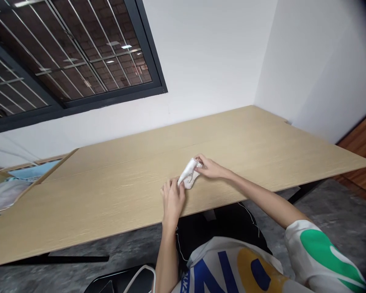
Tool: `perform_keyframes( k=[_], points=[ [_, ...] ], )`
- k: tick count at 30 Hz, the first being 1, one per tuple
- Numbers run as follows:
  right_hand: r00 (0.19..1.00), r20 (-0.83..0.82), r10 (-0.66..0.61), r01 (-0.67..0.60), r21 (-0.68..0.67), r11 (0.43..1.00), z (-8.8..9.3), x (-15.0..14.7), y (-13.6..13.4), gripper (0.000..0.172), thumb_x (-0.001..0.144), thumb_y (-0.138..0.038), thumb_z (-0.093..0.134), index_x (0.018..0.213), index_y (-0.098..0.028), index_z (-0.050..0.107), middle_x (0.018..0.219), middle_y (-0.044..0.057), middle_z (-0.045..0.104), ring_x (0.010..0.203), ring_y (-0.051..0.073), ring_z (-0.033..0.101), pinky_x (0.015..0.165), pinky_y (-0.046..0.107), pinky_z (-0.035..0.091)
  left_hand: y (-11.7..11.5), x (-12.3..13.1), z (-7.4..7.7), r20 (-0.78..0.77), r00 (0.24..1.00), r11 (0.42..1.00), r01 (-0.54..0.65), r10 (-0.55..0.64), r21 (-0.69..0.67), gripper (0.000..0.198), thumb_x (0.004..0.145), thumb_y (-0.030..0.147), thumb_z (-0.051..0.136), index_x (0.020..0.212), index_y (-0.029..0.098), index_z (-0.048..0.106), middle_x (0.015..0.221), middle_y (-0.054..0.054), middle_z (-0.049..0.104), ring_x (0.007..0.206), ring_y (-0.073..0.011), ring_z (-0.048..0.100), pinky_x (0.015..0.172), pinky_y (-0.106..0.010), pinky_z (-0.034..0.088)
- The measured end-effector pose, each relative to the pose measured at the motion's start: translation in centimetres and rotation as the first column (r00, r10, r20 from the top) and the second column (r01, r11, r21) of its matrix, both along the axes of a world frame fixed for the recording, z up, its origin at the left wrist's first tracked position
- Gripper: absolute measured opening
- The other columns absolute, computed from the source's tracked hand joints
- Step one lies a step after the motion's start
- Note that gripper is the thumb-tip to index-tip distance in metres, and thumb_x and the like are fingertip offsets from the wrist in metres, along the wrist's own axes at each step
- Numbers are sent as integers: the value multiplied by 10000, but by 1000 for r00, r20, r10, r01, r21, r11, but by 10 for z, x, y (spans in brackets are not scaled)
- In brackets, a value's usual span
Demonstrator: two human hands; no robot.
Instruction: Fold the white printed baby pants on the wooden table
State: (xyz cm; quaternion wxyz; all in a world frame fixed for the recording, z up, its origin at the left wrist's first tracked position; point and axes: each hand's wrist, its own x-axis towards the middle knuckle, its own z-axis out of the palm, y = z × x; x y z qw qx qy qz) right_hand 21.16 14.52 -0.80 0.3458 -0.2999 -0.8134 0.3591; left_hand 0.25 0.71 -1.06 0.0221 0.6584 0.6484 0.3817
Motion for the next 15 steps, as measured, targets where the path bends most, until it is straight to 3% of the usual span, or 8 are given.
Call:
perform_keyframes(
  k=[3,5,7,10,13,15],
  points=[
    [996,-68,-55,45,-138,989,7,-11,11,456,974,-409,640,1342,-221,449,919,27,684,797,198,653,714,313,511,-6,3,1,293,956,998,51,-34,-48,414,975,404,582,1342,214,559,1098,-101,736,989,-239,700,903,-396,550],
    [995,-31,-98,91,-180,979,5,-20,22,516,948,-431,687,1349,-221,440,852,3,661,746,188,638,677,294,497,-6,6,-2,327,945,990,54,-7,-134,490,968,425,592,1396,203,507,1001,-78,742,878,-229,704,836,-375,558],
    [992,18,-125,126,-195,973,0,-29,34,546,910,-442,740,1328,-219,468,883,16,675,787,196,659,707,297,517,-4,11,-6,213,976,976,-2,50,-219,469,983,408,562,1394,186,516,992,-93,744,887,-255,704,865,-412,548],
    [978,98,-182,195,-151,969,-8,-44,48,534,912,-419,734,1342,-211,495,1077,90,711,991,246,690,874,365,552,0,23,-11,-63,984,960,-176,167,-215,418,1001,362,513,1357,149,568,1226,-186,705,1111,-341,669,1003,-510,492],
    [935,89,-344,339,58,939,-8,-52,46,530,1000,-379,577,1462,-153,446,1419,209,588,1318,306,575,1116,464,455,-1,40,-17,-211,953,963,-244,216,-114,468,1020,378,474,1390,104,560,1465,-243,562,1308,-393,563,1087,-545,440],
    [944,61,-323,306,198,931,-3,-54,34,565,1050,-399,465,1542,-129,395,1577,226,455,1475,306,436,1218,485,352,-4,52,-22,-234,959,978,-187,162,-93,515,1035,406,453,1442,100,528,1527,-240,516,1374,-388,520,1119,-534,427]
  ],
)
